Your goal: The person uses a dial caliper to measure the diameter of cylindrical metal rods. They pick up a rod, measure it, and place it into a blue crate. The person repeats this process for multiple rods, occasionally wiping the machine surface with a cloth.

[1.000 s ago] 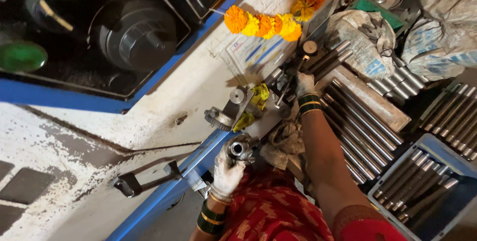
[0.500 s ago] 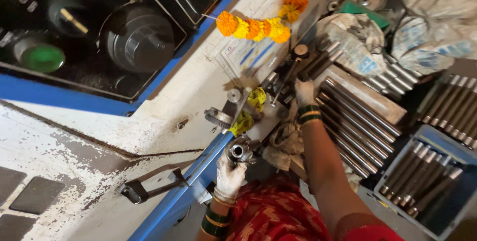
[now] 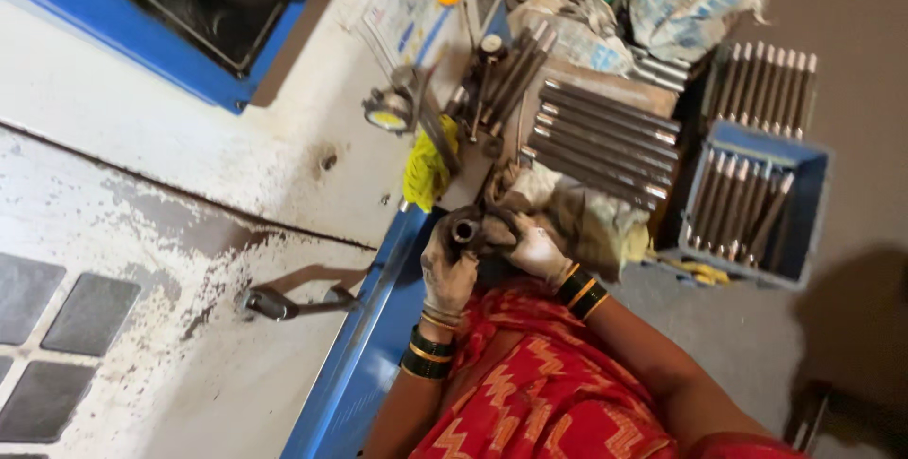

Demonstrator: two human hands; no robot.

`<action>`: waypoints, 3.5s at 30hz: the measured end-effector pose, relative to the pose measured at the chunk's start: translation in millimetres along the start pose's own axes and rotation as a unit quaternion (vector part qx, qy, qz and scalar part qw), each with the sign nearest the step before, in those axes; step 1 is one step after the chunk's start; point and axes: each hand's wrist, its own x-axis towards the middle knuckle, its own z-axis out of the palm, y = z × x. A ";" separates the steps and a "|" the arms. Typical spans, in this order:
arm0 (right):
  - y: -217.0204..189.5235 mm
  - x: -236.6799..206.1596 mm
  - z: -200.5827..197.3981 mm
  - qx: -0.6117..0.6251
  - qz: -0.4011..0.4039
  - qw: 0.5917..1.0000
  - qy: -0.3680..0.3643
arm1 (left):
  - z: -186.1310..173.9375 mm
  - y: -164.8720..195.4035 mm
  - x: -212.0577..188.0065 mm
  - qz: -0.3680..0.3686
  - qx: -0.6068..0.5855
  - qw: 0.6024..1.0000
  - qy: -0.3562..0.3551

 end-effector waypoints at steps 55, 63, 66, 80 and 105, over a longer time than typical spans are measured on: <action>452.6 -133.6 -505.7 -0.042 0.752 0.626 0.201 | 611.7 -11.1 30.6 -0.198 0.046 0.775 -0.598; 506.0 -125.1 -517.0 -0.090 0.750 0.640 0.139 | 655.7 -74.0 2.6 -0.296 -0.120 0.787 -0.529; 516.2 -132.7 -520.3 -0.085 0.744 0.657 0.083 | 667.4 -81.0 1.5 -0.045 0.079 0.770 -0.631; 558.3 -142.4 -517.9 -0.071 0.763 0.642 0.017 | 710.9 -53.3 14.0 -0.388 0.033 0.728 -0.565; 628.6 -140.4 -540.7 -0.037 0.694 0.703 0.150 | 695.3 -69.0 -21.3 -0.001 0.193 0.682 -0.705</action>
